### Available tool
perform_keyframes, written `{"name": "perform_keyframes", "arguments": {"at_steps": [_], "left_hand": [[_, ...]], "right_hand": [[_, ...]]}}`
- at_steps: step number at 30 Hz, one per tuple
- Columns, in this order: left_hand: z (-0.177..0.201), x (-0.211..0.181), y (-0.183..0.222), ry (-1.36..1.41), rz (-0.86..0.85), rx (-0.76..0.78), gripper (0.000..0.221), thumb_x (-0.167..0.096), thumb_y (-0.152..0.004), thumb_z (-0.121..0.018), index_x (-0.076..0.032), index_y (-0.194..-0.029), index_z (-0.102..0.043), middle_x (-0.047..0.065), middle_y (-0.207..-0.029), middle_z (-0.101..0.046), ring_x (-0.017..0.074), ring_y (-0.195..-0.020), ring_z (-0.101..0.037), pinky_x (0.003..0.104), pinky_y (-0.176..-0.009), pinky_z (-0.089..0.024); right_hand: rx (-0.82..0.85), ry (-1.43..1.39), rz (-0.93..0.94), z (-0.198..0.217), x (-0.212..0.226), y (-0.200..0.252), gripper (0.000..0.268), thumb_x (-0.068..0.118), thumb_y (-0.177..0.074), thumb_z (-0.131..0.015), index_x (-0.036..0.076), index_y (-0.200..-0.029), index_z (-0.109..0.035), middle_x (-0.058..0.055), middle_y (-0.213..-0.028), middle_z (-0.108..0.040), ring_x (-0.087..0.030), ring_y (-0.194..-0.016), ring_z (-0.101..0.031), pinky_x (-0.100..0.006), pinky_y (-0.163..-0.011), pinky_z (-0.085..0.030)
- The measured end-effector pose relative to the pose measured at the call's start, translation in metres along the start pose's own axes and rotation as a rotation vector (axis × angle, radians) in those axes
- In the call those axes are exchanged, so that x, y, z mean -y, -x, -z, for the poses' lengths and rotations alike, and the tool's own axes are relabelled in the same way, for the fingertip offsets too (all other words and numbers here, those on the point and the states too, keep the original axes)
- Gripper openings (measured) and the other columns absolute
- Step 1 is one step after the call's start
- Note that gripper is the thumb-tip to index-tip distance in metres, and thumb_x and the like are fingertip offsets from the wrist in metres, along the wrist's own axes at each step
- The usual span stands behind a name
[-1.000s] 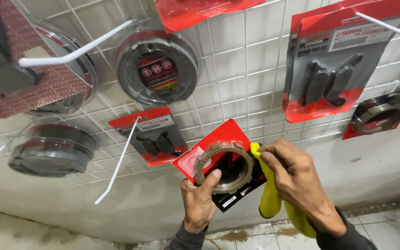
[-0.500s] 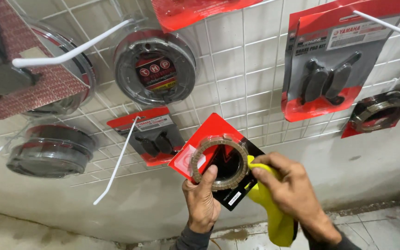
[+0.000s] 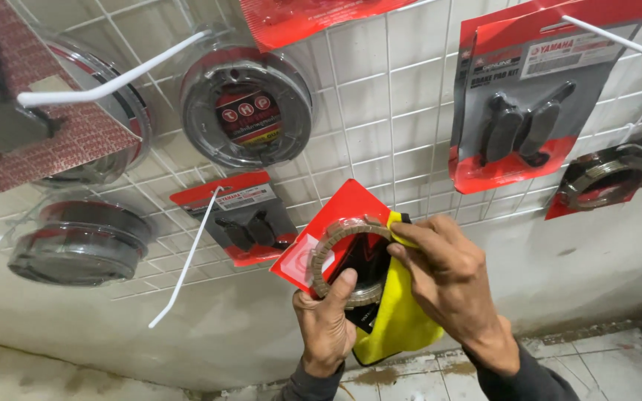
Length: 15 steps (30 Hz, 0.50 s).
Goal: Cleaning dust off packaged motorcycle clutch plates using a cloth.
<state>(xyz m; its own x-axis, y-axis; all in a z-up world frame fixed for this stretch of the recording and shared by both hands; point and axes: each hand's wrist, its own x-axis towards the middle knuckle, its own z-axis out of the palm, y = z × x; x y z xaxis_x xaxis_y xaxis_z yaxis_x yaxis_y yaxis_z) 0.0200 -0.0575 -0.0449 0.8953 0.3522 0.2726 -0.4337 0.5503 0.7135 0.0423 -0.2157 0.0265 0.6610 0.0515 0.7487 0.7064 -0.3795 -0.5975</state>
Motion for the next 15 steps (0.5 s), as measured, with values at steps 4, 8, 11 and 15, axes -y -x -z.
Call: {"name": "perform_keyframes", "arguments": {"at_steps": [4,8,11,15], "left_hand": [[0.000,-0.003,0.001,-0.024,0.007,0.064,0.033,0.010,-0.086,-0.068,0.011,-0.119,-0.070,0.016,-0.112,-0.075,0.0190,-0.093,-0.069,0.030,-0.084,-0.056],[0.000,-0.009,-0.004,0.020,-0.112,0.024,0.030,0.009,-0.088,-0.069,0.008,-0.119,-0.070,0.016,-0.114,-0.074,0.0212,-0.096,-0.070,0.030,-0.089,-0.057],[0.003,-0.006,-0.005,-0.031,-0.099,-0.048,0.027,0.007,-0.088,-0.069,0.010,-0.115,-0.072,0.015,-0.108,-0.076,0.0191,-0.091,-0.070,0.029,-0.085,-0.056],[0.007,0.009,-0.003,-0.109,0.024,-0.105,0.024,0.006,-0.083,-0.077,0.010,-0.107,-0.074,0.011,-0.088,-0.075,0.0137,-0.065,-0.063,0.024,-0.056,-0.054]], "right_hand": [[0.108,0.079,0.121,0.005,0.005,-0.016,0.018,0.000,-0.078,-0.075,0.002,-0.096,-0.071,-0.006,-0.084,-0.061,-0.020,-0.071,-0.053,-0.032,-0.064,-0.044],[0.042,0.259,0.125,-0.005,0.001,0.004,0.017,0.006,-0.082,-0.078,0.003,-0.094,-0.066,-0.005,-0.076,-0.054,-0.018,-0.058,-0.046,-0.033,-0.052,-0.039],[-0.041,0.184,-0.020,-0.006,0.006,0.006,0.012,0.008,-0.084,-0.078,0.002,-0.085,-0.068,-0.005,-0.070,-0.058,-0.015,-0.052,-0.046,-0.031,-0.049,-0.039],[-0.170,0.055,0.047,-0.008,0.009,-0.003,0.053,-0.009,-0.077,-0.076,-0.010,-0.128,-0.061,-0.022,-0.123,-0.068,-0.027,-0.098,-0.069,-0.034,-0.088,-0.055]]}}
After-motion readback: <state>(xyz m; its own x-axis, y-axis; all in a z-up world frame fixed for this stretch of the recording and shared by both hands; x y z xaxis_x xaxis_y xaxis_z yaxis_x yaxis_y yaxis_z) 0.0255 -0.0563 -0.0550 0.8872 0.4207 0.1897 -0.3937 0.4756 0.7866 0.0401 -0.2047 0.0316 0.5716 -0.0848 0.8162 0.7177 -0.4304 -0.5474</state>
